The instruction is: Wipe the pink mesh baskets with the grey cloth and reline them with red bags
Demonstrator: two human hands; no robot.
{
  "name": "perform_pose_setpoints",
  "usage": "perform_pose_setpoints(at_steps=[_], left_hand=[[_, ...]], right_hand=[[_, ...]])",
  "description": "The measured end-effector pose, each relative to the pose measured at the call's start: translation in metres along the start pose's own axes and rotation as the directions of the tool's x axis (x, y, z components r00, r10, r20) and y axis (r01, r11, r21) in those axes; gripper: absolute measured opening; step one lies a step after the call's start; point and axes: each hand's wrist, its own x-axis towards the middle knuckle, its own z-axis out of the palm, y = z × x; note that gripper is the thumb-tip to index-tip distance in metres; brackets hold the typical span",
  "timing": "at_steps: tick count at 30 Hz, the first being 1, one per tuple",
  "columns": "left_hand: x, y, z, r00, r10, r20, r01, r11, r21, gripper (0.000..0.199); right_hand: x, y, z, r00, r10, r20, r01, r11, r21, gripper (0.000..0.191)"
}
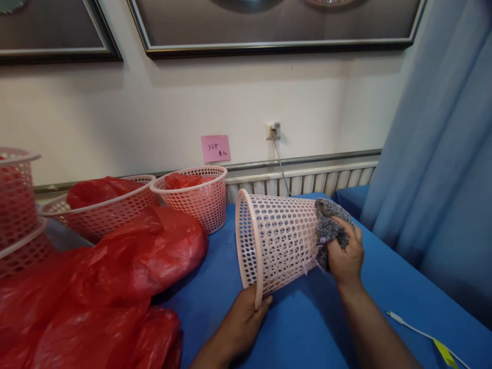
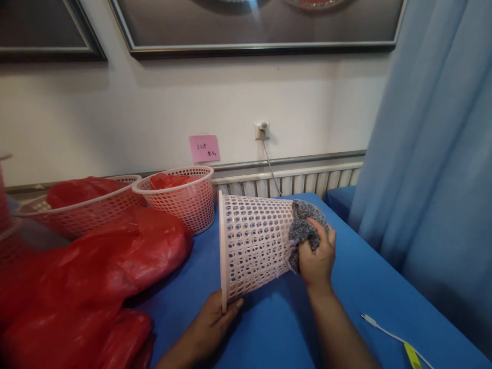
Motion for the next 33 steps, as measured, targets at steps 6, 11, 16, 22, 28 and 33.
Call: perform_pose_setpoints(at_steps=[6, 11, 16, 22, 28, 33], left_hand=[[0.003, 0.000, 0.003, 1.000, 0.017, -0.004, -0.017, 0.998, -0.053, 0.038], [0.005, -0.006, -0.001, 1.000, -0.002, -0.016, 0.001, 0.998, -0.064, 0.042], [0.006, -0.015, -0.002, 0.999, -0.017, -0.038, 0.016, 1.000, -0.027, 0.046], [0.005, -0.007, 0.005, 0.999, -0.002, -0.054, 0.000, 0.999, -0.039, 0.042], [0.005, -0.004, 0.005, 0.999, 0.014, -0.036, -0.018, 0.993, -0.113, 0.035], [0.003, -0.017, -0.011, 0.910, -0.187, -0.371, 0.099, 0.965, -0.243, 0.058]], right_hand=[[-0.041, -0.047, -0.011, 0.811, -0.529, 0.249, 0.487, 0.847, 0.212, 0.057], [-0.049, -0.050, -0.004, 0.758, -0.598, 0.259, 0.555, 0.801, 0.225, 0.061], [-0.008, -0.002, 0.007, 0.989, -0.145, 0.030, 0.145, 0.989, -0.022, 0.044], [-0.022, -0.020, -0.001, 0.932, -0.331, 0.145, 0.324, 0.943, 0.076, 0.049], [-0.063, -0.059, -0.005, 0.699, -0.649, 0.299, 0.557, 0.757, 0.343, 0.058], [-0.027, -0.021, 0.003, 0.892, -0.411, 0.187, 0.398, 0.912, 0.102, 0.048]])
